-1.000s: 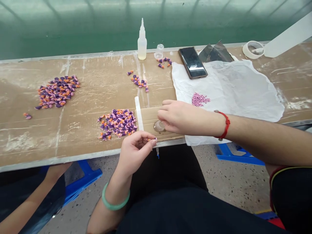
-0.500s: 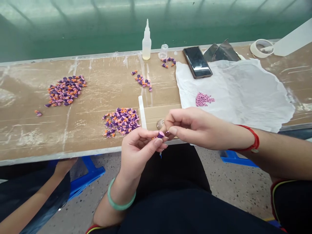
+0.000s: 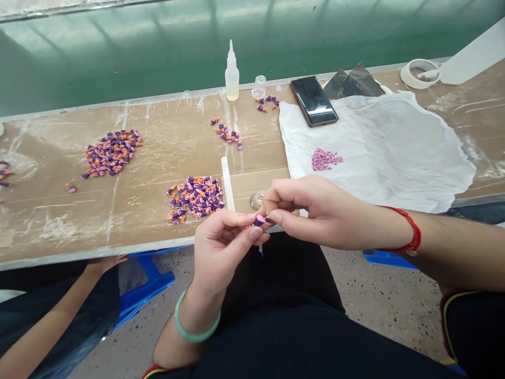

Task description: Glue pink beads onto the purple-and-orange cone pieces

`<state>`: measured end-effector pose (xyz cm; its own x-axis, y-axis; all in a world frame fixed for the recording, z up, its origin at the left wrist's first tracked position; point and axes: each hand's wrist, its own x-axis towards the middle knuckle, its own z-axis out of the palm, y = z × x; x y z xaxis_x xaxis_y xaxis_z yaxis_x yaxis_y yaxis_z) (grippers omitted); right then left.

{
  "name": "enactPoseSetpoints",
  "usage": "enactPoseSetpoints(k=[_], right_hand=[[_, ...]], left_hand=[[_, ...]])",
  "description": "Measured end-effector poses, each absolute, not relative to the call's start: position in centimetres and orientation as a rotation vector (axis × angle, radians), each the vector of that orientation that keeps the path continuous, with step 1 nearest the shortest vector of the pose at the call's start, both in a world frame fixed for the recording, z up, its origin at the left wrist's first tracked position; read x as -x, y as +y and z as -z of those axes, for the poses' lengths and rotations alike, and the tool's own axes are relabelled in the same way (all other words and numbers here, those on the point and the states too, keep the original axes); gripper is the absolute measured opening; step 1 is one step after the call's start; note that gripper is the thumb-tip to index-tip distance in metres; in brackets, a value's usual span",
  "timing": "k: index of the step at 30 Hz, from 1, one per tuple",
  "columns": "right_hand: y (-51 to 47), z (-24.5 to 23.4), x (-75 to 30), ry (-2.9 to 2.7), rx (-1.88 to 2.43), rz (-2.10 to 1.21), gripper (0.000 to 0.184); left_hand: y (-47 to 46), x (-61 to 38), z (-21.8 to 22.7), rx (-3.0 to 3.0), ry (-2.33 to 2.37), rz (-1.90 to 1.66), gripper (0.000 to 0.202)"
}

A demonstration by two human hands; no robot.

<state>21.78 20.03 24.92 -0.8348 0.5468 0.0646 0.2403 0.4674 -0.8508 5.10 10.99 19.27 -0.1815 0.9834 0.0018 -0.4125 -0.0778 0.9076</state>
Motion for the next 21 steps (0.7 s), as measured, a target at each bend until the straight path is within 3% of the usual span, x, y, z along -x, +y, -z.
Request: enactPoseSetpoints(k=[21], right_hand=[[19.34,-24.78,-21.73,-2.481,0.601,-1.014,0.014]], left_hand=[[10.84,-5.88,-19.02,-0.823,1.012,-1.604,0.012]])
